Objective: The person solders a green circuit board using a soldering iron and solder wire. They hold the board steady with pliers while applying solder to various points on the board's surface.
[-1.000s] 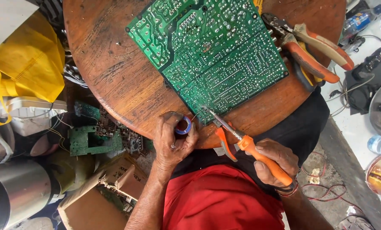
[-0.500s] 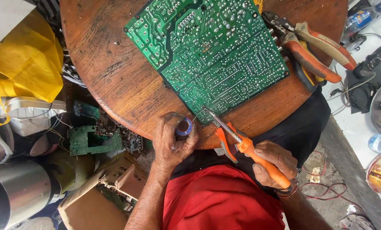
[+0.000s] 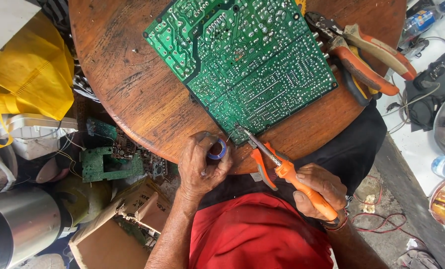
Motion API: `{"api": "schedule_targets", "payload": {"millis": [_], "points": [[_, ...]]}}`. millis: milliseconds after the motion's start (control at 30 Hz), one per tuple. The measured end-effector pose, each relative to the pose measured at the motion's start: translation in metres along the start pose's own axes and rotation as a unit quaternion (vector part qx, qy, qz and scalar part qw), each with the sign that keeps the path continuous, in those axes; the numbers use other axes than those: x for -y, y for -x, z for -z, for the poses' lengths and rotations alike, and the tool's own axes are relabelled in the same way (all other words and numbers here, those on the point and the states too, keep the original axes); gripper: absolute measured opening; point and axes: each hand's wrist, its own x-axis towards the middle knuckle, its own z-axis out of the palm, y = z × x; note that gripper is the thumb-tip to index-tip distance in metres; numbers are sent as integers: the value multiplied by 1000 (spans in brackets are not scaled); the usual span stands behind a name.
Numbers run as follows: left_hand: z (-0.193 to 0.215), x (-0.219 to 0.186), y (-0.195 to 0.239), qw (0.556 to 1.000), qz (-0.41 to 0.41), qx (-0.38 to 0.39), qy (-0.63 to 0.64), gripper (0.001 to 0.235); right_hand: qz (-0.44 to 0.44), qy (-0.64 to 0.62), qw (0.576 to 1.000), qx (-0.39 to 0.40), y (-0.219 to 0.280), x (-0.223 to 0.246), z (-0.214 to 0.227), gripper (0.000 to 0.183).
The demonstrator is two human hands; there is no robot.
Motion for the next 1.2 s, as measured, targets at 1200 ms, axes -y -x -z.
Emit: {"api": "schedule_targets", "payload": {"millis": [1200], "points": [[-1, -1, -4, 999, -25, 17, 17, 22, 17, 30, 998, 45, 3, 2, 11, 29]]}}
